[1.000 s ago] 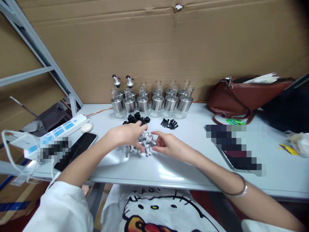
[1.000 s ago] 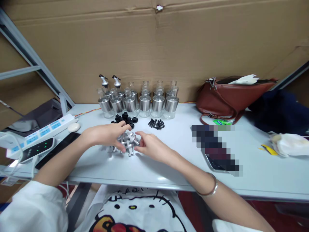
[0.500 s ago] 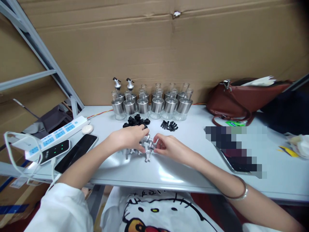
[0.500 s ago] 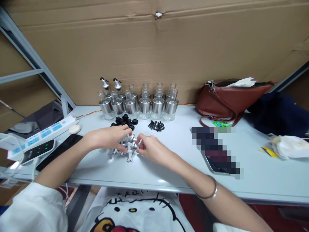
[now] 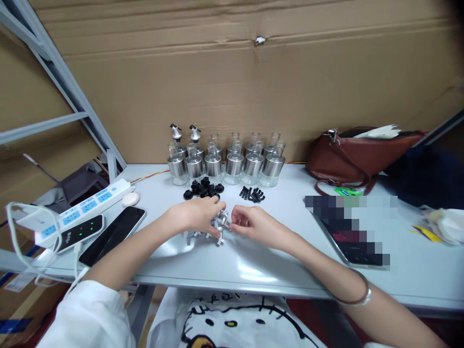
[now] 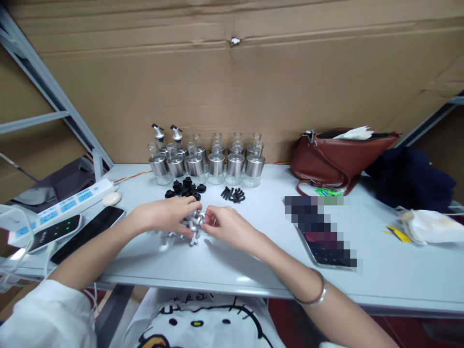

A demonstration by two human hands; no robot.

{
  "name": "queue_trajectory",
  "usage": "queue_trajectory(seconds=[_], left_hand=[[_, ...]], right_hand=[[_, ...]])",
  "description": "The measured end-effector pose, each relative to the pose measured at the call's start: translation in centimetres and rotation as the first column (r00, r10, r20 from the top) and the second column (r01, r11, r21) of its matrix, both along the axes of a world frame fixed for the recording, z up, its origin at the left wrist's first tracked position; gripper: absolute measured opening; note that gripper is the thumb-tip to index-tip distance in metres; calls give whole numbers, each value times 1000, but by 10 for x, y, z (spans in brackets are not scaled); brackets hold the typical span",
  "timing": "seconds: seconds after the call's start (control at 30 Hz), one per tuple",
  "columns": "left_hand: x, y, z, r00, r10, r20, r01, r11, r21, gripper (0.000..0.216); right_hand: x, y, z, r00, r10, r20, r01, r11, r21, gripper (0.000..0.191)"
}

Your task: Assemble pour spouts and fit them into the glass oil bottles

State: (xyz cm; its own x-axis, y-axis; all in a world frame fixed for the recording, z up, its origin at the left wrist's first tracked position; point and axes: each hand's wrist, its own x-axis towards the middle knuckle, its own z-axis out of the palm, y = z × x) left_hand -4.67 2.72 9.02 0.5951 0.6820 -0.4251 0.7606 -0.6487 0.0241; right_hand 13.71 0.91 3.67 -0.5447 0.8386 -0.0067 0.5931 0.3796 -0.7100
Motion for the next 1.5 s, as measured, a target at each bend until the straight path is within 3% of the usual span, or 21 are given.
queue_trajectory(seconds=[0.2,0.27,0.33,0.4,0.47,0.53,0.63,0.77,0.83,0.93,1.0,1.1,1.2,1.37,1.5], left_hand=[[4,-37,12,995,-87,48,75,974,212,53],[13,-56,6,972,-215,93,187,952,242,42],[26,-69,-10,901,-390,193,340,908,246,39],[39,-72,-33,742,-589,321,535,808,247,46],[48,-69,-57,624,-672,399,635,734,243,56],[52,-62,-75,633,-622,461,631,760,158,65],[48,-55,-85,636,-554,537,632,773,49,73],[45,-55,-82,617,-520,591,648,762,-6,73],[45,-55,-80,612,-518,598,651,759,-8,71],[47,-55,-79,619,-535,574,645,764,17,68],[48,-55,-81,625,-553,551,641,766,42,67],[47,-54,-84,624,-582,521,648,758,72,66],[46,-54,-88,630,-586,510,639,764,89,65],[44,-55,-89,601,-604,523,652,749,116,71],[45,-55,-87,599,-626,500,647,746,158,70]], right_hand=[[2,4,8,987,-116,-109,120,992,28,14],[7,9,12,963,-181,-199,193,980,43,16],[13,16,14,925,-236,-298,257,966,33,17],[18,22,15,889,-269,-370,292,956,8,18],[20,26,13,871,-276,-407,296,955,-13,18],[18,26,11,871,-266,-413,289,957,-8,19],[9,24,17,906,-211,-367,250,966,63,21],[-14,40,56,954,-115,-277,199,935,294,24],[-31,64,82,970,-79,-232,174,887,427,22],[-63,114,115,983,-164,-78,179,810,558,24],[-86,148,126,969,-248,15,205,831,517,26],[-113,186,128,950,-299,90,229,863,450,28],[-130,204,119,937,-315,153,233,887,400,30],[-138,208,109,936,-308,171,229,900,371,37],[-131,202,121,938,-341,61,287,865,413,43]])
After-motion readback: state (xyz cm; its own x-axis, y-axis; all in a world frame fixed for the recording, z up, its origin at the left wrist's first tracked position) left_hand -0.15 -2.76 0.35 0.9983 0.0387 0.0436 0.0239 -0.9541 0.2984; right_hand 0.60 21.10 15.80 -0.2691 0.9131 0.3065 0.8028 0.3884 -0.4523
